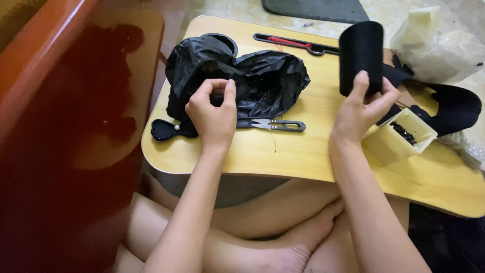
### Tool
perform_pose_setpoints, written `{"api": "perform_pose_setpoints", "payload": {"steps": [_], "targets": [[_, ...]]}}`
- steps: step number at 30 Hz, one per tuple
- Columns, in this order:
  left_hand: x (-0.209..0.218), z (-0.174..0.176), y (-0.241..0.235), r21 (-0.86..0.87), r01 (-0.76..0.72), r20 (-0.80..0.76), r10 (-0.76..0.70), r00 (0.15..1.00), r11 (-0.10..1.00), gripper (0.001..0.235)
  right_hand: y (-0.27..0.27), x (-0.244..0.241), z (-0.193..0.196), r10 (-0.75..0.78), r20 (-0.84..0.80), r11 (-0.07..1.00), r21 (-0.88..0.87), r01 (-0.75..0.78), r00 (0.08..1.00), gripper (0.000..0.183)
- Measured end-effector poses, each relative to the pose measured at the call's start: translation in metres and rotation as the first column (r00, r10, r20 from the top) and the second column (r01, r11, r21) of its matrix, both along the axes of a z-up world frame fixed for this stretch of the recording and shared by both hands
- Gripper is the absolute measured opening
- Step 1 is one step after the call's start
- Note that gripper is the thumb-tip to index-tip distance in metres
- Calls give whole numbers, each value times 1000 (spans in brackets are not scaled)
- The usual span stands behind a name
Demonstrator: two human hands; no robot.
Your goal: The person sews a small black fabric bow, attaching a central decorative piece and trimming excess thread. They handle a needle, thread, scissors, and a small container of beads, then place the finished bow on the table.
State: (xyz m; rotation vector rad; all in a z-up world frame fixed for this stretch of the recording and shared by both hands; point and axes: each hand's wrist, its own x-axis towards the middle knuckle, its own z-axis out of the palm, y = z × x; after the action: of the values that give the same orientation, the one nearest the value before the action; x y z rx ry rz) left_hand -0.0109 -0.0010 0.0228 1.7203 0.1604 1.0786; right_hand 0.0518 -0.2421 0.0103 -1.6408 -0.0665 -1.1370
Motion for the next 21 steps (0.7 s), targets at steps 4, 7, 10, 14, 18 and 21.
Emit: {"api": "perform_pose_setpoints", "payload": {"steps": [4,7,10,14,18,21], "targets": [[8,-11,2,-84,-34,-100,26,995,996,6,-12,32,-21,-190,-53,975,109,195,980,36],[9,-12,2,-74,-63,-79,57,995,995,8,-5,29,-18,-188,-92,981,24,191,978,39],[11,-10,2,-66,-68,-67,64,996,995,8,-4,28,-17,-212,-114,975,-85,204,971,41],[9,-10,0,-63,-57,-62,53,997,996,8,-9,31,-27,-285,-113,952,-148,268,952,30],[8,-10,0,-26,-44,-48,43,998,999,9,3,16,-19,-322,-16,901,-314,301,947,17],[9,-12,-1,-9,-35,-53,34,998,999,9,19,-1,-1,-132,84,911,-383,155,988,18]]}}
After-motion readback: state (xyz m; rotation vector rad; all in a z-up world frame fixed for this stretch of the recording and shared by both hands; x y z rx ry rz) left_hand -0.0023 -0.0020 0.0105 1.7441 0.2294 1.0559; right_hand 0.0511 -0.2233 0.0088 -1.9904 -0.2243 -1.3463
